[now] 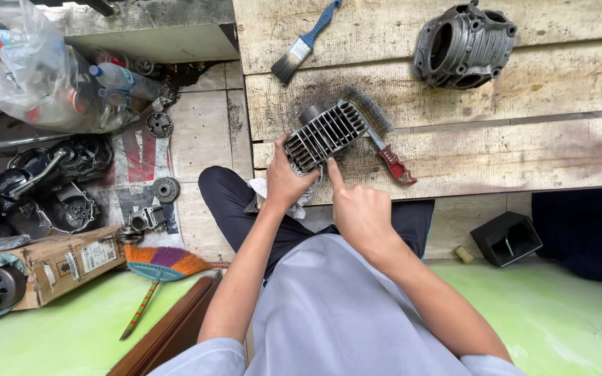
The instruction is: The person scrubs a metal engine cylinder head with a wire brush and a knife, then wipes it with a cloth. They also use a paintbrush to clean the surface. The person sits on the floor while working on the wooden table.
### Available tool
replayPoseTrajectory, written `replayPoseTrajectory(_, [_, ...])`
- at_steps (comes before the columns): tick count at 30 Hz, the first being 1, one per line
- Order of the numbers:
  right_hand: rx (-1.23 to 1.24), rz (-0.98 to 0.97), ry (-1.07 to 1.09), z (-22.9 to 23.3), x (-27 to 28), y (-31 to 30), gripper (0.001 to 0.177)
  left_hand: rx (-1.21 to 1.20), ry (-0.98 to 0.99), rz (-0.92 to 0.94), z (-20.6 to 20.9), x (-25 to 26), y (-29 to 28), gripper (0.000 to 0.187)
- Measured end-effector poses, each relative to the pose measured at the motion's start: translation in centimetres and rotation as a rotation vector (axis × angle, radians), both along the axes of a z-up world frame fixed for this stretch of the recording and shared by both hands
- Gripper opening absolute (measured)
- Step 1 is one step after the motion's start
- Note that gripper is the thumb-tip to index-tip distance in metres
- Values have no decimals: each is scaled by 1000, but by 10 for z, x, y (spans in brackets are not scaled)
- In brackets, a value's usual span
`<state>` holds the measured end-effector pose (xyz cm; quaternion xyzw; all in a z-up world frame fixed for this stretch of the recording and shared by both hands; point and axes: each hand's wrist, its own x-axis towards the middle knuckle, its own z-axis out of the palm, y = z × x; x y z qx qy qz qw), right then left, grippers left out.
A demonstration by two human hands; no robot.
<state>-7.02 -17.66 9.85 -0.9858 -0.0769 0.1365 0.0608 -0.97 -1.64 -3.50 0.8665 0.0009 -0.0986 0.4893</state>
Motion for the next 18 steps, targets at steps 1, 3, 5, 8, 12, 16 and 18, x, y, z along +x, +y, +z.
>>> replayPoseTrajectory(1, [2, 3, -4, 1, -3, 4, 69, 2, -4, 3, -1, -1, 2, 90])
replayPoseTrajectory(3, [-4, -32, 66, 1, -8, 8, 71, 51, 6, -5, -5, 1, 0, 92])
replayPoseTrajectory(5, [-39, -19, 37, -8, -3, 12, 71, 33, 1, 2, -5, 3, 0, 91])
replayPoseTrajectory(8, [-41, 17, 36, -12, 5, 13, 64, 19, 15, 6, 0, 1, 1, 90])
replayPoseTrajectory(12, [115, 55, 123, 14, 32, -33, 49, 20, 4, -10, 8, 3, -4, 88])
replayPoseTrajectory(16, [210, 35, 175, 31, 35, -41, 44, 18, 2, -22, -4, 2, -1, 90])
replayPoseTrajectory(18, [70, 85, 129, 39, 25, -30, 49, 5, 19, -5, -4, -3, 0, 89])
